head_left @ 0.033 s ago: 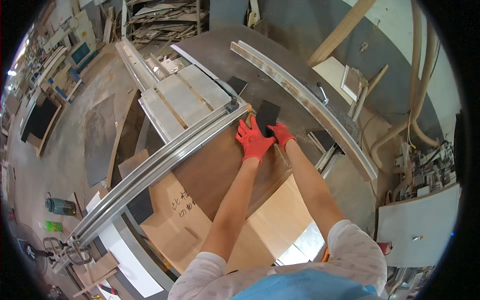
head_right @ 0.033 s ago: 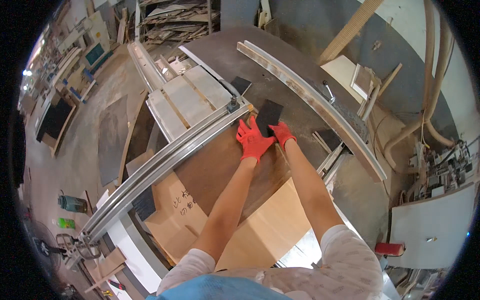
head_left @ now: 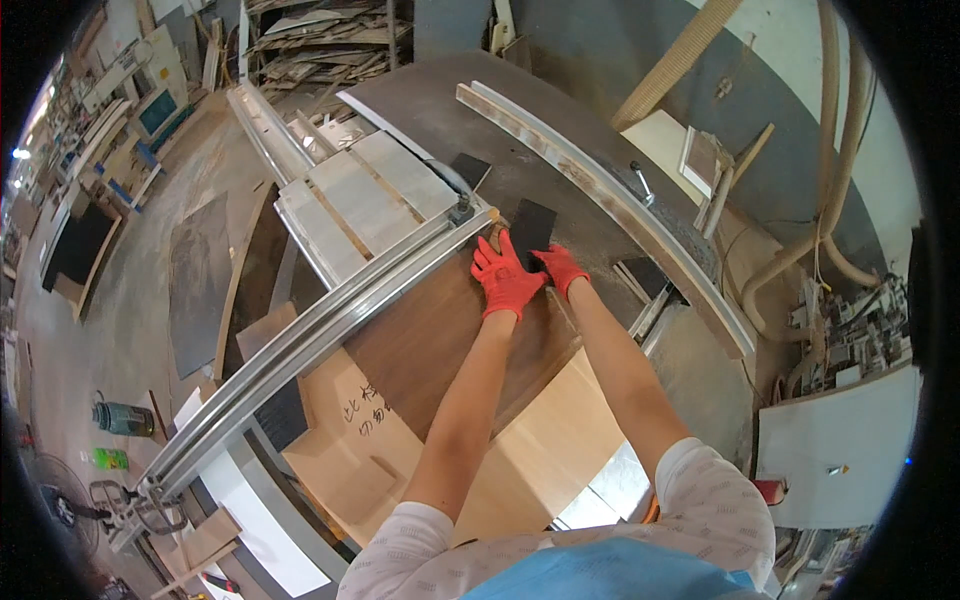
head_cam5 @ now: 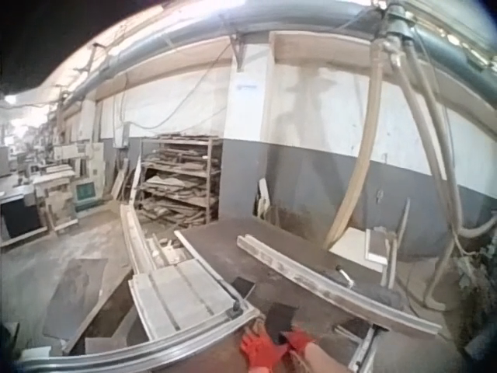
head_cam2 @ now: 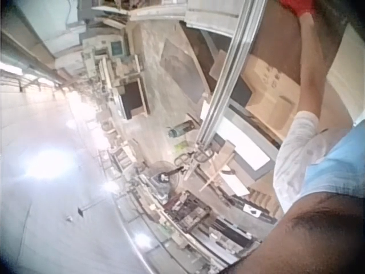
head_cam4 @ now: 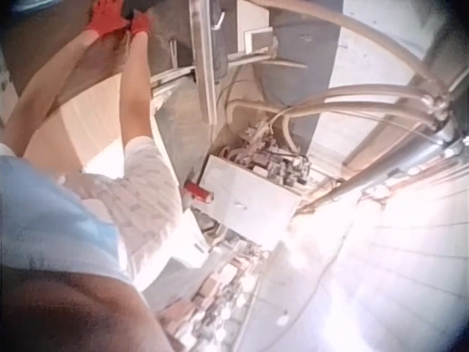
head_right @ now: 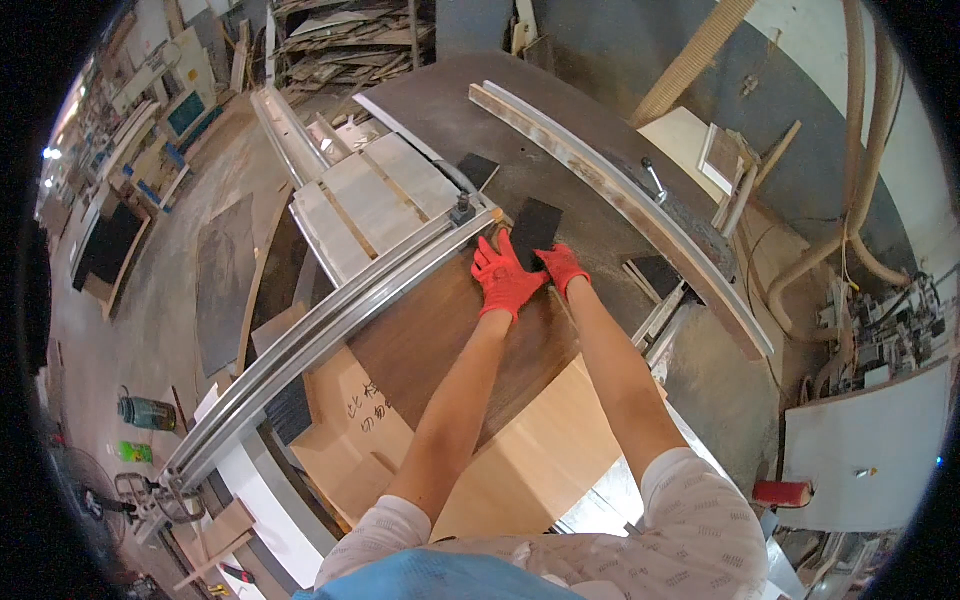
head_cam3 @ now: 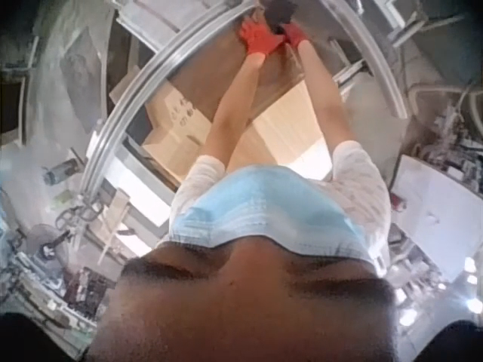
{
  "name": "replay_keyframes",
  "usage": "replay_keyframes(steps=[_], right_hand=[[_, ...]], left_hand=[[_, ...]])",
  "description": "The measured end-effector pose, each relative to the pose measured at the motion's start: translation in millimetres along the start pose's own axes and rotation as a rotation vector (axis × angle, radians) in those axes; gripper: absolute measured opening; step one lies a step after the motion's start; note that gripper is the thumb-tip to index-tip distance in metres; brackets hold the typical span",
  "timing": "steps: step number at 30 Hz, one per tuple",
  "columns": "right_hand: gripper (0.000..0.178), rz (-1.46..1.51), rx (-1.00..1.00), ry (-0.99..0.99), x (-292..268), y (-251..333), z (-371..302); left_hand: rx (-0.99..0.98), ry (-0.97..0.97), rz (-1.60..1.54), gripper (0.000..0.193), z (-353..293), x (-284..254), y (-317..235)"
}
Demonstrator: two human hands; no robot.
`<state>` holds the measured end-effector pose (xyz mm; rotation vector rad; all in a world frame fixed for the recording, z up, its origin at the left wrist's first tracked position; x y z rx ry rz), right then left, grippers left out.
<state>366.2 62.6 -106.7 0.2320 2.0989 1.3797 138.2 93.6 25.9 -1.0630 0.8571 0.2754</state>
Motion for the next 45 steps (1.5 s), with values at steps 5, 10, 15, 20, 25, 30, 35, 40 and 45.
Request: replay_keyframes(steps=[5, 10, 15, 20, 25, 30, 35, 40, 45], right_hand=[[0.053, -0.041, 0.141, 0.103, -4.5, 39.4, -46.9], [0.055, -0.712, -0.368, -0.683, 68.9, 154.7, -132.2], [0.048, -0.652, -0.637, -0.161, 127.4, 233.5, -198.7], [0.053, -0.604, -0.893, 0.212, 231.4, 245.6, -159.3], [0.066, -0.871, -0.928, 0.107, 298.9, 241.8, -128.6], [0.067, -0.876, -0.821, 0.281, 317.7, 241.0, -118.3], [0.068, -0.824, -0.769, 0.281, 323.5, 240.3, -115.8], [0.069, -0.799, -0.745, 0.314, 330.2, 238.0, -103.0], [0.069, -0.799, -0.794, 0.291, 331.2, 234.9, -97.5]], left_hand=[[0.038, 0.076, 0.064, 0.111, -2.5, 20.4, 2.9], [0.067, -0.146, 0.343, 0.091, 14.9, 49.2, 42.0], [0.095, 0.034, 0.397, 0.091, -7.5, 20.4, 19.5], [0.054, 0.057, 0.118, 0.104, 1.6, 10.0, 6.8], [0.064, 0.056, 0.146, 0.108, 7.2, 6.2, 0.6], [0.040, 0.060, 0.145, 0.104, 15.8, 1.8, 20.5], [0.022, 0.068, 0.152, 0.105, 23.4, 1.1, 21.9], [0.056, 0.071, 0.124, 0.105, 28.9, 0.8, 25.7], [0.051, 0.065, 0.137, 0.106, 36.6, 2.3, 31.3]])
Point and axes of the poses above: each hand's wrist, its own z-axis towards the middle knuckle, its own x-axis out of the palm, y = z × x, the point moved 3 cm from there along z, towards the middle knuckle, and after that the axes turned 8 degrees about y, right-handed, at the moved point
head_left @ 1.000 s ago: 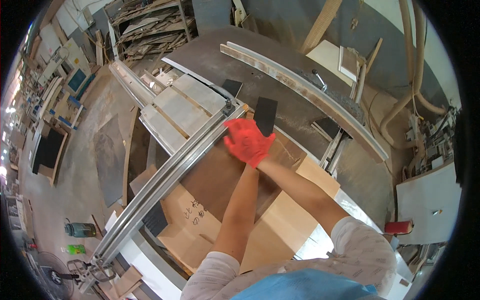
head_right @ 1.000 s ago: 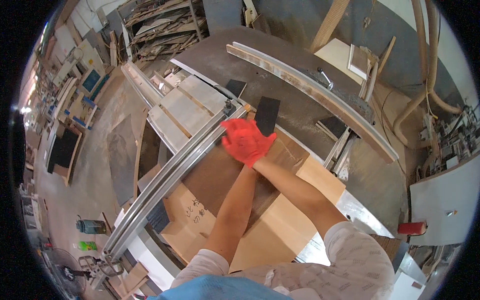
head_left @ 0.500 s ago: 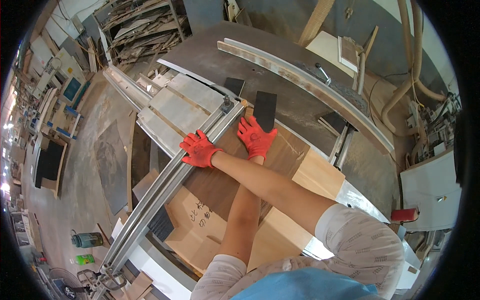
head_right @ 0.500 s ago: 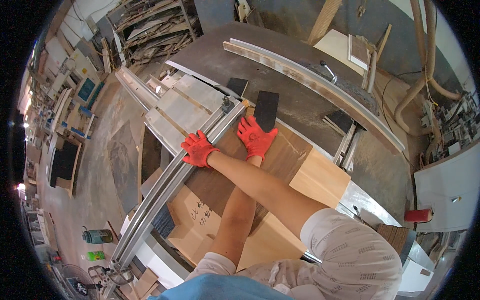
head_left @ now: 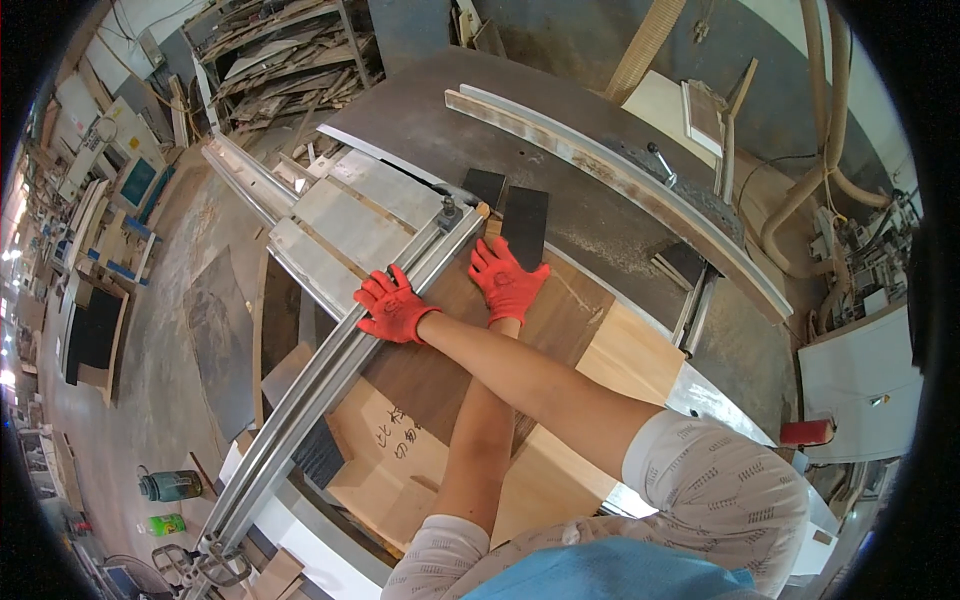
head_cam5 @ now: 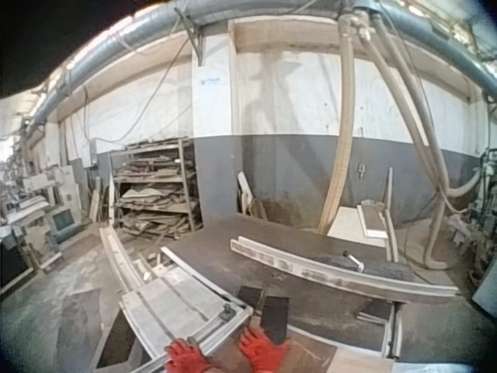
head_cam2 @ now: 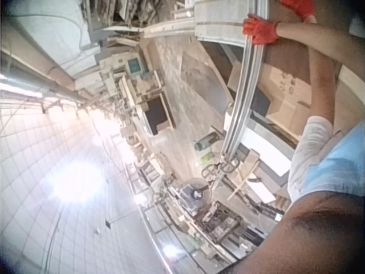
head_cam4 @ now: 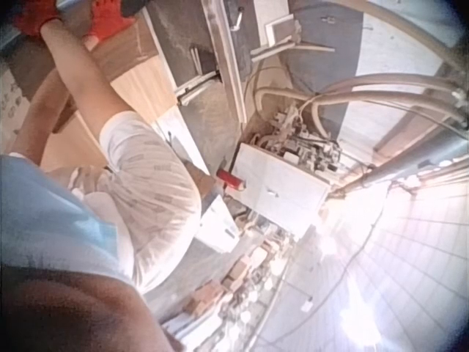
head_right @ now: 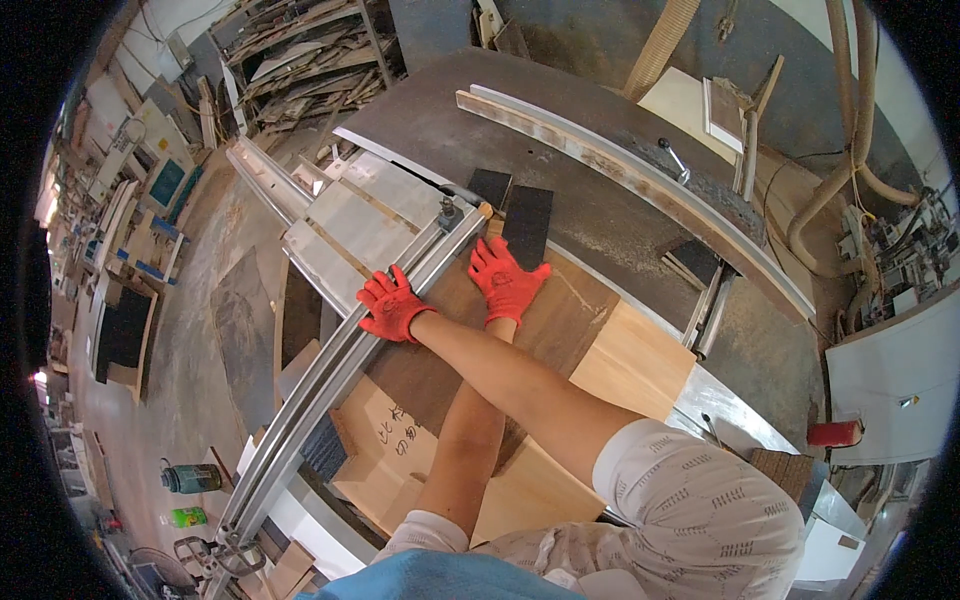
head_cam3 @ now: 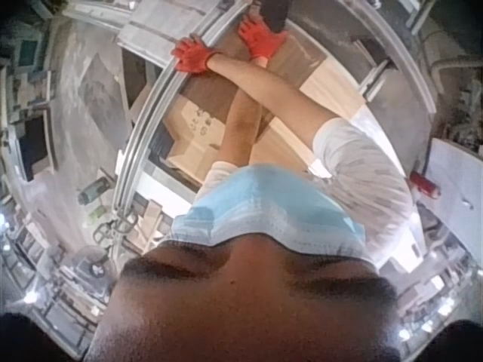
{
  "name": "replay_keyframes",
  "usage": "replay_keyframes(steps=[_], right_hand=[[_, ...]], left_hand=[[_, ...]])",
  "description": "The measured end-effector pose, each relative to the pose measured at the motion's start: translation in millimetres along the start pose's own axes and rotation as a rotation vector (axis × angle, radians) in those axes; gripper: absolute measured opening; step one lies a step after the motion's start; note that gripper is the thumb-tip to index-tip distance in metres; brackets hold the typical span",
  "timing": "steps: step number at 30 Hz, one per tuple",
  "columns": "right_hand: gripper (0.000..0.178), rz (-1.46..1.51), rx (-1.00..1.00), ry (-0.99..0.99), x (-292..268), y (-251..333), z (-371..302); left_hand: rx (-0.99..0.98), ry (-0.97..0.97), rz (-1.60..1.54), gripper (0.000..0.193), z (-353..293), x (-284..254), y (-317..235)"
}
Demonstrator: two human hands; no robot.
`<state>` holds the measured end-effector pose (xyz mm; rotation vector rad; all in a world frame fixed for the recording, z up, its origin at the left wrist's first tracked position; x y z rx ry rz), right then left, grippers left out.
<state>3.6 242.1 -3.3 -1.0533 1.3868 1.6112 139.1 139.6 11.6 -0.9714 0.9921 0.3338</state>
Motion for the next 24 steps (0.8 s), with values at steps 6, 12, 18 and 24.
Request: replay_keyframes(steps=[6, 12, 18, 24], right_hand=[[0.067, -0.004, -0.016, -0.038, 4.0, -2.6, 1.8], [0.066, 0.002, -0.013, -0.048, 2.6, -2.5, 3.3], [0.066, 0.002, -0.030, -0.062, -1.0, -6.5, 8.0], [0.066, 0.000, -0.031, -0.052, -1.9, -7.4, 10.5]], left_hand=[[-0.016, 0.019, 0.009, 0.104, 2.1, 2.4, 0.4], [-0.007, 0.006, -0.005, 0.099, 7.2, 4.6, 5.0], [0.014, -0.031, -0.020, 0.098, 14.9, 8.1, 8.0], [-0.007, -0.031, -0.007, 0.098, 17.9, 8.2, 9.8]])
Point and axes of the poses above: each hand's wrist, its own z-axis towards the middle knuckle, its own x-axis out of the palm, y = z × x, the point moved 3 cm from there along z, towards the middle knuckle, and after that the axes turned 8 degrees about y, right-handed, at the moved point
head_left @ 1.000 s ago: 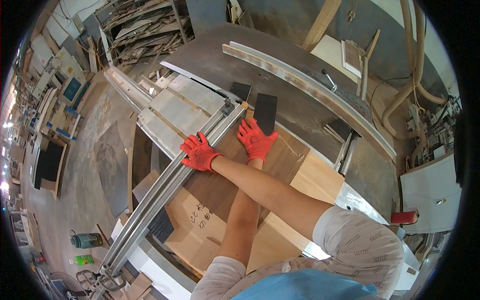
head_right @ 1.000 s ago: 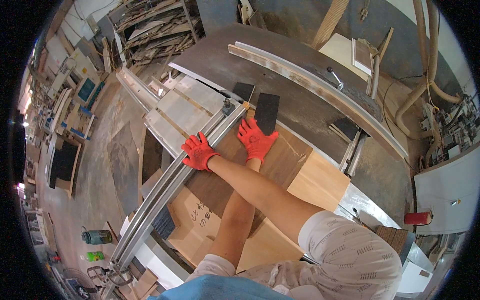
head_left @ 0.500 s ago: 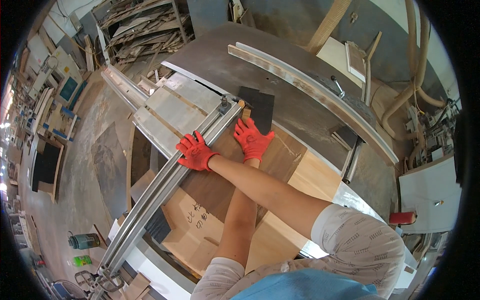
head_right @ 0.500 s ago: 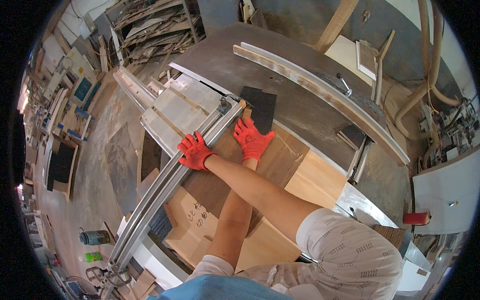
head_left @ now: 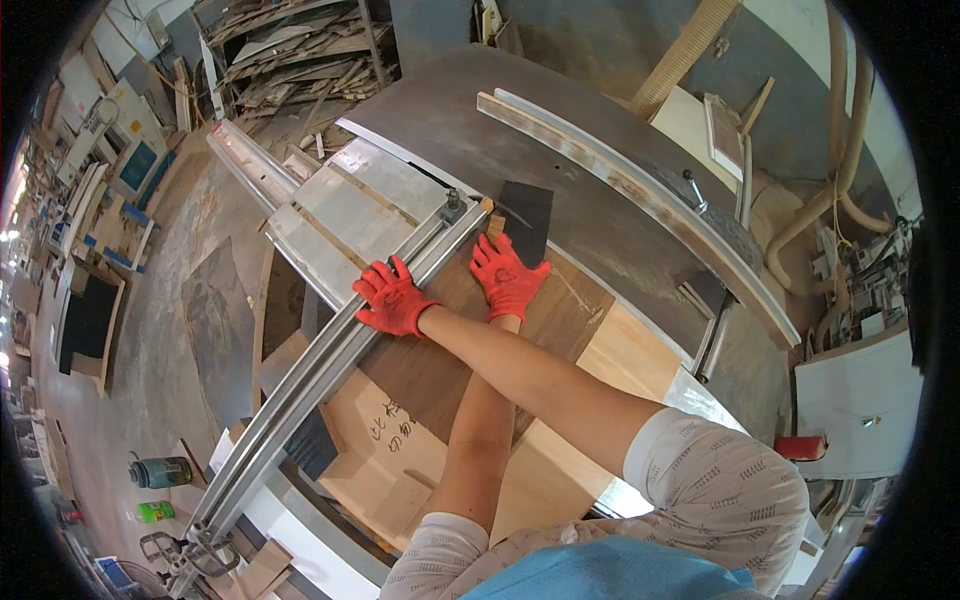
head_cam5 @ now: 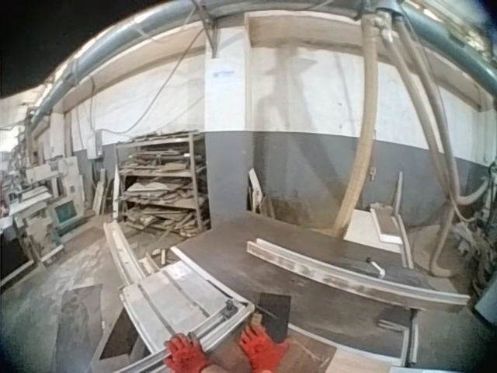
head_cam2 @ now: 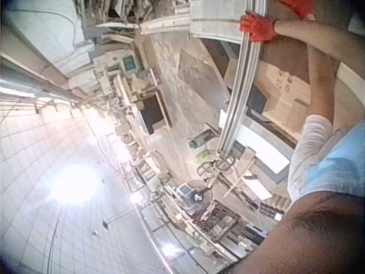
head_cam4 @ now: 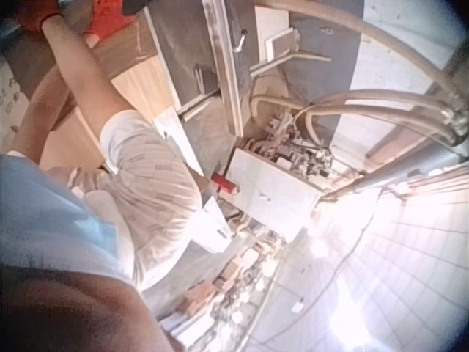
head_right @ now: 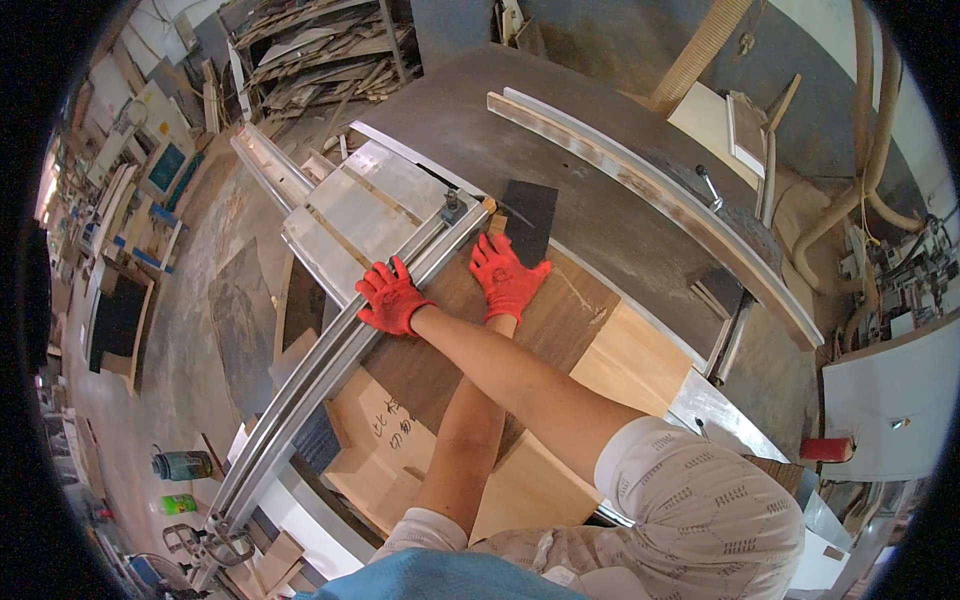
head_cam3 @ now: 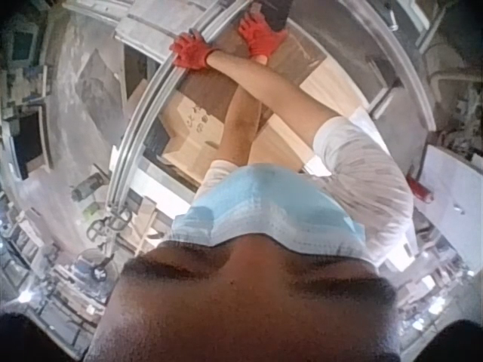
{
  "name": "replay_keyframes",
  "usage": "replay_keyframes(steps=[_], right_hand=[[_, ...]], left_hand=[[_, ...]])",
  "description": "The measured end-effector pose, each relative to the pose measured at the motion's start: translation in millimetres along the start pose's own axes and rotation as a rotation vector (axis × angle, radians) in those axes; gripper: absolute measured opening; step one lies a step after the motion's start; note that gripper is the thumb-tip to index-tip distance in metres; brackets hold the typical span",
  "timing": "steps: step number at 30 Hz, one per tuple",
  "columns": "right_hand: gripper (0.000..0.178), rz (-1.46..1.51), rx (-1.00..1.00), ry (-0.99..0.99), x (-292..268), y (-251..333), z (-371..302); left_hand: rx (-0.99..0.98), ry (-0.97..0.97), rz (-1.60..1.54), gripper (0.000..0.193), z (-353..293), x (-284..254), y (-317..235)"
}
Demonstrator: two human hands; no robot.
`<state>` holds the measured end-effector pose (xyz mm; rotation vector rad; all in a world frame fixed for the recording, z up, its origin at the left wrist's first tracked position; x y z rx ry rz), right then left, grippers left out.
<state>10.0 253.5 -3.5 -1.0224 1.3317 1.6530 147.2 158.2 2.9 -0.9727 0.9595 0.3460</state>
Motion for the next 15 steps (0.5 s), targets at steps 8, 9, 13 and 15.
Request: replay_keyframes(steps=[8, 9, 13, 15], right_hand=[[0.062, -0.021, -0.036, -0.113, 2.5, -3.9, 1.2], [0.062, -0.019, -0.037, -0.103, 2.8, -3.9, 1.0], [0.063, -0.018, -0.032, -0.074, 0.4, -3.6, 3.8], [0.063, -0.015, -0.026, -0.067, 1.1, -3.8, 4.0]], left_hand=[[0.013, -0.016, -0.006, 0.098, 3.7, 0.8, -0.2], [0.007, -0.009, 0.002, 0.098, 3.6, 1.2, 0.3], [-0.003, 0.000, 0.025, 0.100, 6.9, 0.5, 2.5], [-0.008, 0.012, 0.025, 0.101, 7.5, 0.3, 2.1]])
Point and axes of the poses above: each hand's wrist, its own z-axis towards the middle knuckle, its own x-axis out of the palm, y = z × x, the point moved 3 cm from there along z, towards the middle knuckle, and after that the axes turned 8 degrees about y, right-handed, at the moved point
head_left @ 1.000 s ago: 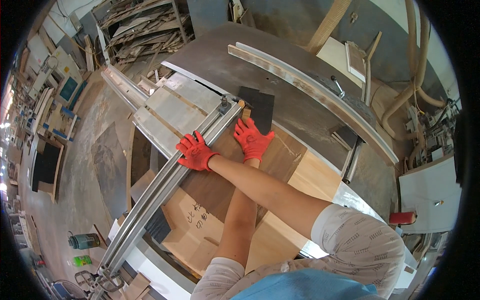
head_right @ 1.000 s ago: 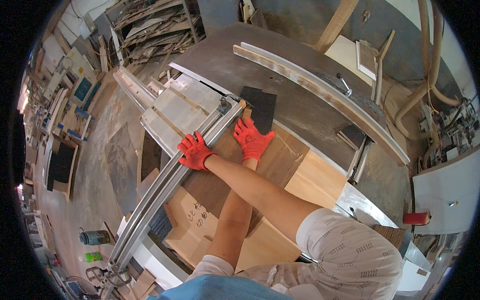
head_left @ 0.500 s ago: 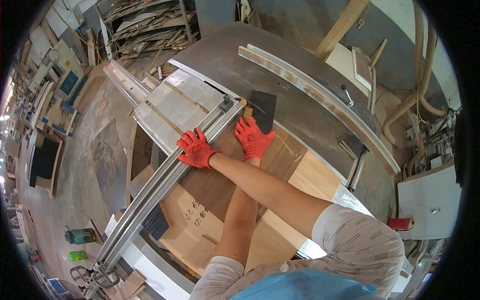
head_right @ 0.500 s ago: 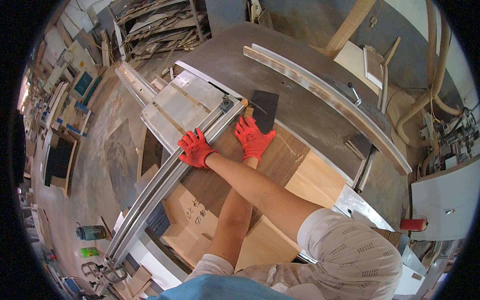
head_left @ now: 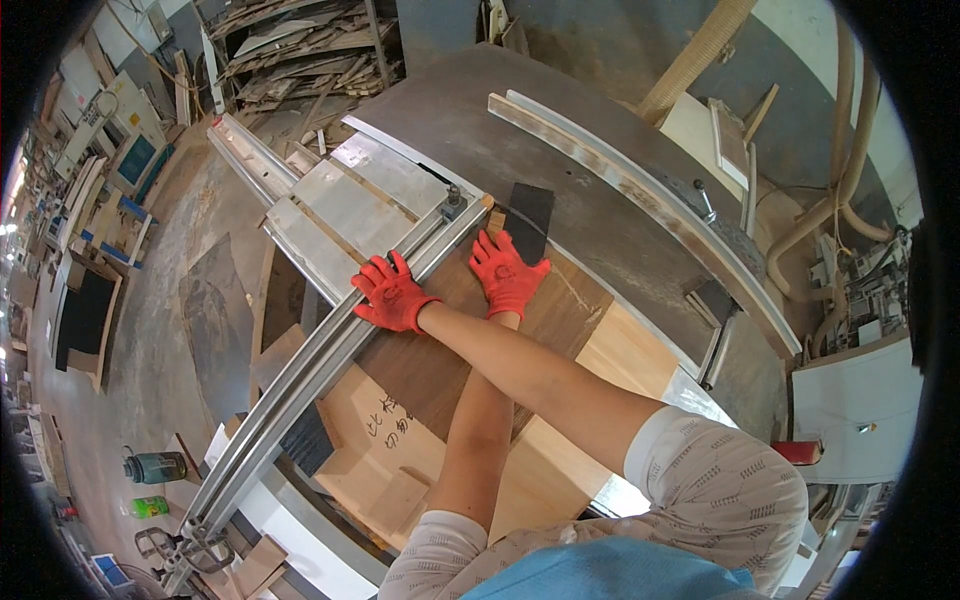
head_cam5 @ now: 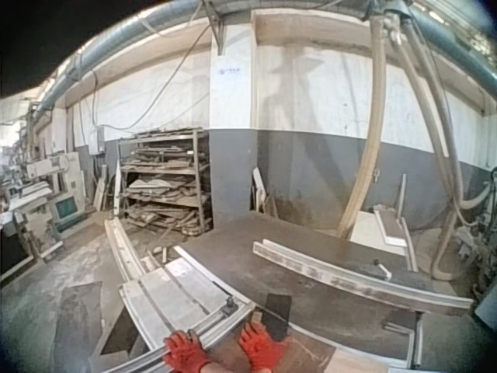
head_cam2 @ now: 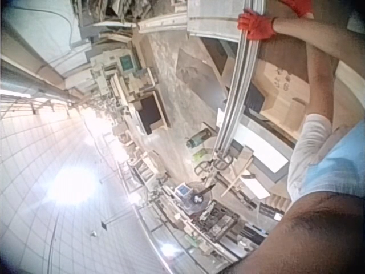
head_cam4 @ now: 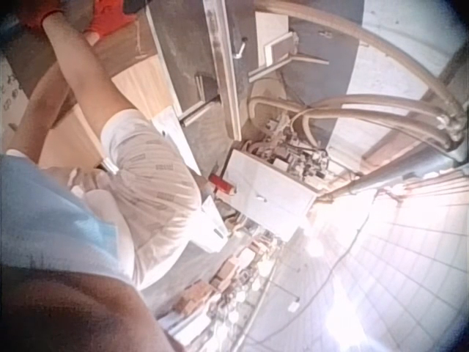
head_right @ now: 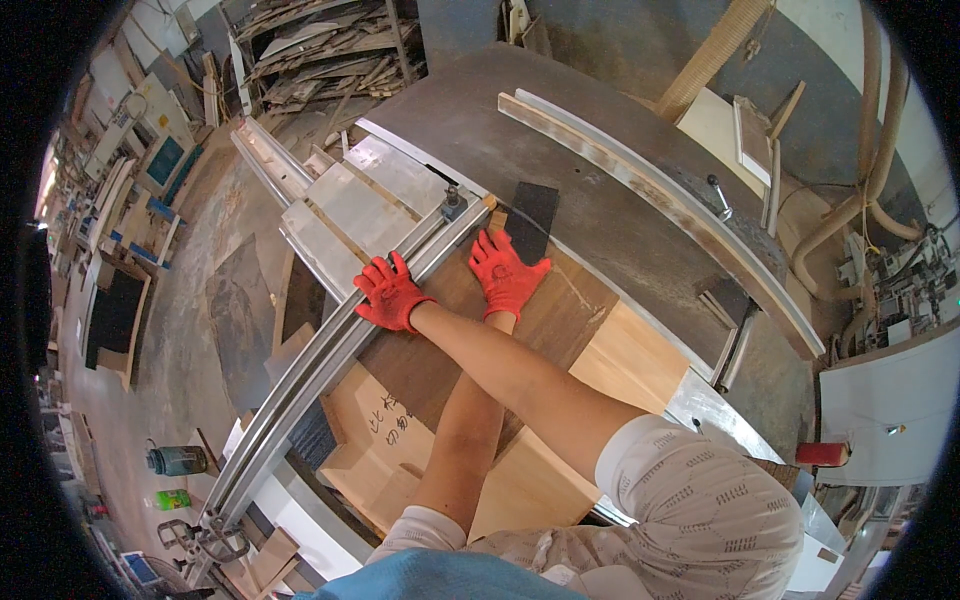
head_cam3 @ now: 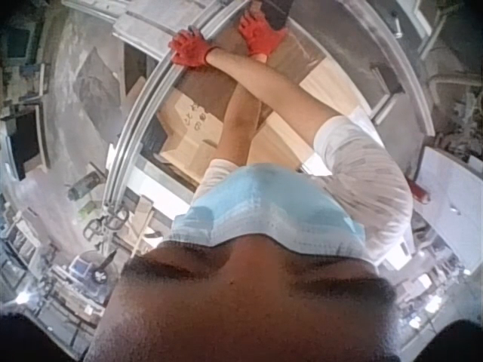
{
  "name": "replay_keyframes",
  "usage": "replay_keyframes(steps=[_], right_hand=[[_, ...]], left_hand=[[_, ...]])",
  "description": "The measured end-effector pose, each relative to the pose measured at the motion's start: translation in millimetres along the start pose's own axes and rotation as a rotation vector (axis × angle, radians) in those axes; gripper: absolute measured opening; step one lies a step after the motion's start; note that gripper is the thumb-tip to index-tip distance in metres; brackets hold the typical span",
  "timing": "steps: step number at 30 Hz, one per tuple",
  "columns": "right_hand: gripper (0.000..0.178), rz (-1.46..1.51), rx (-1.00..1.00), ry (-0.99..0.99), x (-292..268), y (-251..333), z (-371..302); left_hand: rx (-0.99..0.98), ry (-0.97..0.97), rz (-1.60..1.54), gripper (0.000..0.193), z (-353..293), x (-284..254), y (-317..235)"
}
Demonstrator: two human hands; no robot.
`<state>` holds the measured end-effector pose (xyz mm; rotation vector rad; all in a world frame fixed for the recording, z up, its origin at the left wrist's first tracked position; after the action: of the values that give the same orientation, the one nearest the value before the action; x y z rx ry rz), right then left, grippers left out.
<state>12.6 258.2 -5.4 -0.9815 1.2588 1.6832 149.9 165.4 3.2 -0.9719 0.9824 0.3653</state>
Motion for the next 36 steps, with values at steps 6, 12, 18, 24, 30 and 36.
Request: replay_keyframes(steps=[6, 12, 18, 24, 30, 36], right_hand=[[0.064, 0.003, -0.027, 0.046, -14.0, -0.9, 1.0], [0.036, 0.158, -0.451, -0.334, -153.3, -57.4, 2.3], [0.057, -0.568, -0.115, 0.201, -242.2, -250.0, -12.3], [0.122, -0.988, -0.191, 0.801, -183.7, -340.7, -63.4], [0.124, -0.718, -0.216, 0.798, -178.3, -344.2, -61.2], [0.100, -0.623, 0.032, 0.521, -218.2, -347.0, -118.8]], left_hand=[[0.012, -0.029, 0.028, 0.107, 1.6, 6.2, -1.4], [0.040, 0.084, -0.202, 0.111, 7.5, 17.2, 15.2], [-0.047, 0.085, -0.087, 0.106, 3.3, 5.8, 3.5], [-0.034, 0.062, -0.104, 0.104, 0.9, 8.4, 1.8], [-0.027, 0.080, -0.098, 0.102, 2.0, 3.9, 2.8], [0.016, -0.027, -0.077, 0.108, 3.0, 7.8, 7.6]])
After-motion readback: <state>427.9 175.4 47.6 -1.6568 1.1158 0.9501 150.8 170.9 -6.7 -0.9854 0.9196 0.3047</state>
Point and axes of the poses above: each hand's wrist, its own z-axis towards the middle knuckle, its own x-axis out of the palm, y = z × x, the point moved 3 cm from there along z, towards the middle knuckle, and after that the axes turned 8 degrees about y, right-handed, at the moved point
